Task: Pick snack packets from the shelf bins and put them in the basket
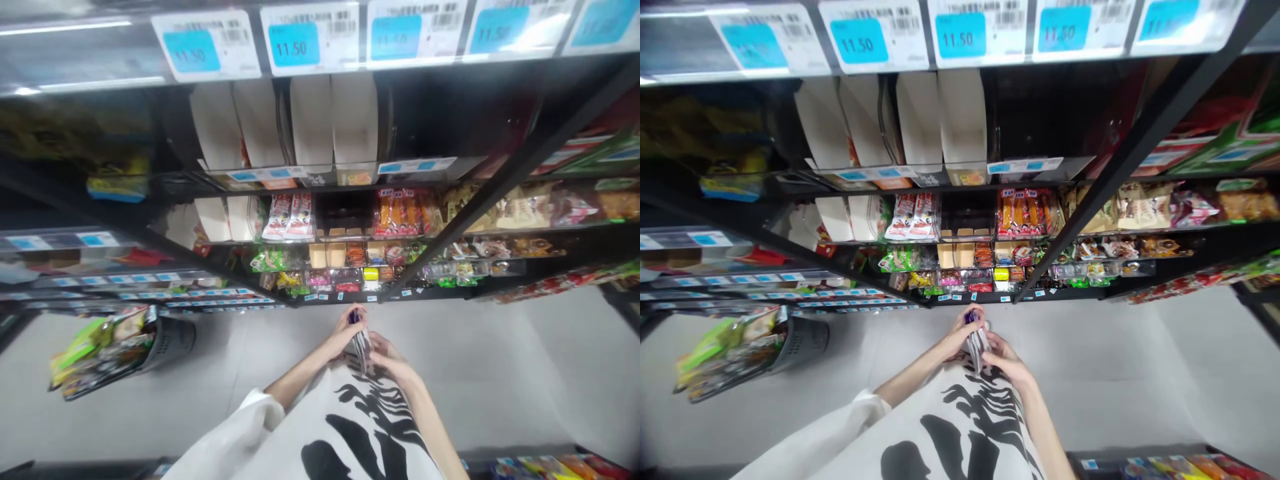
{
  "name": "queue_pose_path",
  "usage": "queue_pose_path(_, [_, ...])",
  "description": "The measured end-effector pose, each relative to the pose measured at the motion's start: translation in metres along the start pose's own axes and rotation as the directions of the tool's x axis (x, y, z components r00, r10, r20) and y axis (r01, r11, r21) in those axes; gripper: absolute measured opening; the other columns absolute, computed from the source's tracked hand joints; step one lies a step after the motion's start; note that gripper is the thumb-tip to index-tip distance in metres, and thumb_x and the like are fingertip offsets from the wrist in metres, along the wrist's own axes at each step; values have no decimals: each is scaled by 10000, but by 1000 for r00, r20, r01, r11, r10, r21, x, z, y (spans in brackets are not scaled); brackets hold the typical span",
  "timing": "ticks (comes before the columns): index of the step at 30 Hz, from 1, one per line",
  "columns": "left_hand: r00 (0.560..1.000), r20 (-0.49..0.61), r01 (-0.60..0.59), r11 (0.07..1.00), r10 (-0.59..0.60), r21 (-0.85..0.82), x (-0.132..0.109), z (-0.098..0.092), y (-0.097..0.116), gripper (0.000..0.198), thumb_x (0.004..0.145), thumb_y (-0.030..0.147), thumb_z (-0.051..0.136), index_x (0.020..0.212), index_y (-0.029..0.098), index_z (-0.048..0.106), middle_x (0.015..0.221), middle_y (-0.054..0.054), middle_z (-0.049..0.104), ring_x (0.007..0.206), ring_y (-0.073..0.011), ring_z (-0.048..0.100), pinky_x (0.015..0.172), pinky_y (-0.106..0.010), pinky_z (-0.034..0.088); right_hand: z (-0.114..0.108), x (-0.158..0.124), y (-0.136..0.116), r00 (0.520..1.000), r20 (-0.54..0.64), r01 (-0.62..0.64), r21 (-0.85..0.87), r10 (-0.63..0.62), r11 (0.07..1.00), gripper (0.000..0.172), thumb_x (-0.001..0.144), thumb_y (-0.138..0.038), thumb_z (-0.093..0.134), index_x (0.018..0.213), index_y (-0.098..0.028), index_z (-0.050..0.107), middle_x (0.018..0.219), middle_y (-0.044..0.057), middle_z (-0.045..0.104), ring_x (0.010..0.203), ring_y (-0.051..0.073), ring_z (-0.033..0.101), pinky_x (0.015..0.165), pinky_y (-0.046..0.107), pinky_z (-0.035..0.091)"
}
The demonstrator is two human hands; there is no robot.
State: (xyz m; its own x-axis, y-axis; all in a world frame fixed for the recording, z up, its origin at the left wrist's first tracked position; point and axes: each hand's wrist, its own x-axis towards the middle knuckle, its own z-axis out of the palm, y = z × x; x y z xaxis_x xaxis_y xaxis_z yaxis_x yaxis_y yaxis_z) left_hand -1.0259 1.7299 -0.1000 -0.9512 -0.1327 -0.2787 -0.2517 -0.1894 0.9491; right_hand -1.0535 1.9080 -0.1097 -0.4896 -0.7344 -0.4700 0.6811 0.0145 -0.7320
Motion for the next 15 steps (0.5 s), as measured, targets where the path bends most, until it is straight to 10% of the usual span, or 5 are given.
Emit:
queue_pose_path(8, [998,5,-67,930,70,362,40,-41,0,138,738,285,684,798,172,632,871,-28,607,844,-182,577,803,-308,463,33,68,-21,1000,6,-18,-461,23,887,312,693,-192,744,1003,-162,727,918,24,715,883,226,628,824,341,496])
queue_pose_path(12, [977,-31,-186,906,213,379,47,-70,7,194,798,339,707,814,168,616,1058,-94,633,1003,-224,616,934,-361,468,50,93,-27,1000,-18,2,-400,-10,917,214,652,-147,674,860,-188,704,790,-10,656,763,181,569,695,289,453])
queue_pose_path(15, [954,184,-290,875,235,387,53,-103,26,247,817,382,736,908,169,653,1167,-126,658,1094,-248,628,991,-377,469,57,106,-27,1000,24,-14,-251,21,968,127,630,-159,630,751,-192,651,716,-16,611,669,149,508,637,276,414])
